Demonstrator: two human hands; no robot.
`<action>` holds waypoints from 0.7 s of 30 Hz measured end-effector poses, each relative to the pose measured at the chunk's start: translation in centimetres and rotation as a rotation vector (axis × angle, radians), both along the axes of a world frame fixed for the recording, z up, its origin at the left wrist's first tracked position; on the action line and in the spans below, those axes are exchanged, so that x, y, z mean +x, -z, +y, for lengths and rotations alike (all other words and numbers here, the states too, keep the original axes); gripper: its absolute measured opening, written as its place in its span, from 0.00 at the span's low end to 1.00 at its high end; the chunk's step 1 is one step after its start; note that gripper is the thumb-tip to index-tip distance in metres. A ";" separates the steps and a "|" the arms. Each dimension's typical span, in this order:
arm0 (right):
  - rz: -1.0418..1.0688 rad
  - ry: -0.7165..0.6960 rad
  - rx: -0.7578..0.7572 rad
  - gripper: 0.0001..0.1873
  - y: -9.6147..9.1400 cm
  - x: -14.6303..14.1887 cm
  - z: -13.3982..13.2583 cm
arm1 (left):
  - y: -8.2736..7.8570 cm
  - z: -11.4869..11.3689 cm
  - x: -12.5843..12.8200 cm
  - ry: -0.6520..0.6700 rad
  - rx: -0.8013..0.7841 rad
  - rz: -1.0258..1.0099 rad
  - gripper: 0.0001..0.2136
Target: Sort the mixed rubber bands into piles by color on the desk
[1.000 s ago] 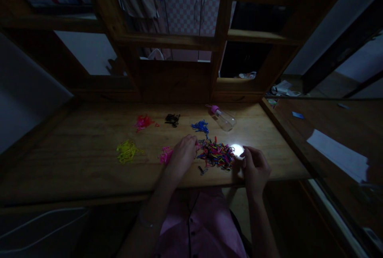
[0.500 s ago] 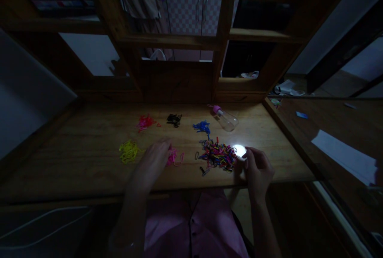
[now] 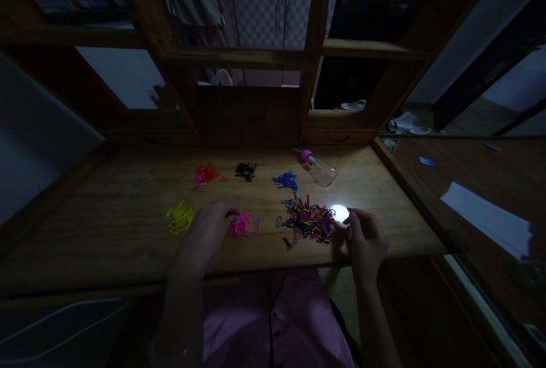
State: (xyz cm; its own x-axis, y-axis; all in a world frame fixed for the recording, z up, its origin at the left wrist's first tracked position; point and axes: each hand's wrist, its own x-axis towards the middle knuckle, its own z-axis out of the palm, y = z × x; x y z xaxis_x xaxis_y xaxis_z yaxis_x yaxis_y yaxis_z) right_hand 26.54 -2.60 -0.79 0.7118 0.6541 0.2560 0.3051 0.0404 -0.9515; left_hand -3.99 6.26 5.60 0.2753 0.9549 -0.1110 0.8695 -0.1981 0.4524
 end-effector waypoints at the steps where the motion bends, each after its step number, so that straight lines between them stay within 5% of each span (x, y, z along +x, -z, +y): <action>1: -0.004 -0.002 -0.002 0.11 0.0 0.0 0.0 | 0.0 -0.1 -0.1 0.001 0.001 0.004 0.12; 12: -0.014 0.012 -0.007 0.11 -0.1 -0.1 0.0 | -0.7 -0.3 0.2 -0.012 0.107 0.179 0.11; 21: -0.016 -0.009 -0.009 0.11 -0.2 -0.1 -0.1 | -1.2 -0.7 1.9 0.104 0.258 0.039 0.13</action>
State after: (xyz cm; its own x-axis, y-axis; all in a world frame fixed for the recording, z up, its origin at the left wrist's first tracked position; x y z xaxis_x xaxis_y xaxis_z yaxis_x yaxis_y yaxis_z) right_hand 26.44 -2.66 -0.55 0.7017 0.6629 0.2611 0.3197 0.0345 -0.9469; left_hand -2.13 5.52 6.82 0.3736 0.9198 0.1199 0.8542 -0.3916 0.3422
